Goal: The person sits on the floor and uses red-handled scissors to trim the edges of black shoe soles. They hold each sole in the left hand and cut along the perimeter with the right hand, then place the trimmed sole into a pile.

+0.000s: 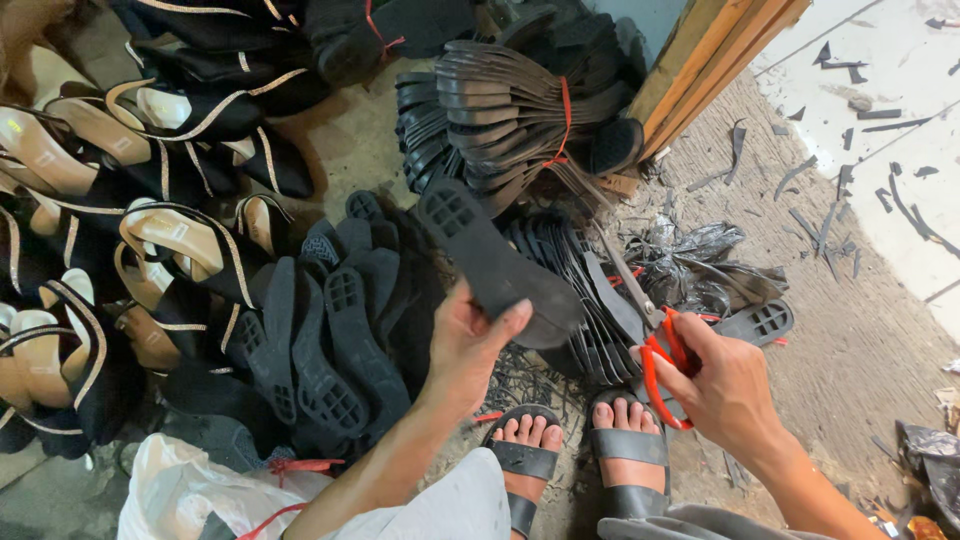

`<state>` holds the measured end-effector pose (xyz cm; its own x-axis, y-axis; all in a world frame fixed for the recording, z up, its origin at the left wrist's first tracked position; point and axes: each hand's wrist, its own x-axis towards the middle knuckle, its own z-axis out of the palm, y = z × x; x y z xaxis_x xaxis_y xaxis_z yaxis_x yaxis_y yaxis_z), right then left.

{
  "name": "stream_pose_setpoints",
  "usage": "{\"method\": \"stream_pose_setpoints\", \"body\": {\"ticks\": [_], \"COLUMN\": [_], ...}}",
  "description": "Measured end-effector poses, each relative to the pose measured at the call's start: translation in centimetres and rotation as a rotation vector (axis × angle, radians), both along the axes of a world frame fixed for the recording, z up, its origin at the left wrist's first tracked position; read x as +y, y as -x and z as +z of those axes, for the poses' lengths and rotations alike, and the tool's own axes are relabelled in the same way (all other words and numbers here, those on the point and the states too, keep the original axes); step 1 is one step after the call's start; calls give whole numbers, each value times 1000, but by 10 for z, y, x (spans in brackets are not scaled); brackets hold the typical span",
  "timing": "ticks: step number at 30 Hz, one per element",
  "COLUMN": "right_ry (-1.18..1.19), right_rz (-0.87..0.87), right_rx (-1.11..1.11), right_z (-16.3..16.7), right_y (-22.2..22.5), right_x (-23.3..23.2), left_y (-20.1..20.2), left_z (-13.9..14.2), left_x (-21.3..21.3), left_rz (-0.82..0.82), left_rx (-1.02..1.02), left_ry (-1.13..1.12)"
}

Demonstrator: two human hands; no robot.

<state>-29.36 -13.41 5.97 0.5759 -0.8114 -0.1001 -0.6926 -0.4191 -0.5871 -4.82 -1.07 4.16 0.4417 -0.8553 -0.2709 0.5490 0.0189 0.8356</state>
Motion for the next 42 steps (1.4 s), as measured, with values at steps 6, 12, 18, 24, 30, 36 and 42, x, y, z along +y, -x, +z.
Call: {"method": "stream_pose_setpoints", "body": {"ticks": [6, 12, 18, 24, 30, 36, 42], "right_ry": [-138, -63, 0, 323, 336, 343, 306], "right_rz": [-42, 132, 51, 189, 164, 202, 280], "right_rx": [18, 13, 180, 40, 83, 115, 205], "right_z": [2, -9, -17, -10, -5, -6, -11], "right_y": [-3, -3, -2, -8, -17, -11, 8], "right_x": [-1, 4, 10, 17, 19, 11, -6], "left_y": [20, 15, 12, 12, 21, 12, -10], "left_z": [5, -7, -18, -20, -15, -11, 0], "left_x": [-4, -8, -5, -5, -1, -1, 1], "left_rz": [-133, -80, -29, 20, -95, -127, -220], "left_rx": [-34, -84, -121, -100, -103, -214, -292], "left_ry": [-74, -21, -115, -124, -187, -148, -335]}}
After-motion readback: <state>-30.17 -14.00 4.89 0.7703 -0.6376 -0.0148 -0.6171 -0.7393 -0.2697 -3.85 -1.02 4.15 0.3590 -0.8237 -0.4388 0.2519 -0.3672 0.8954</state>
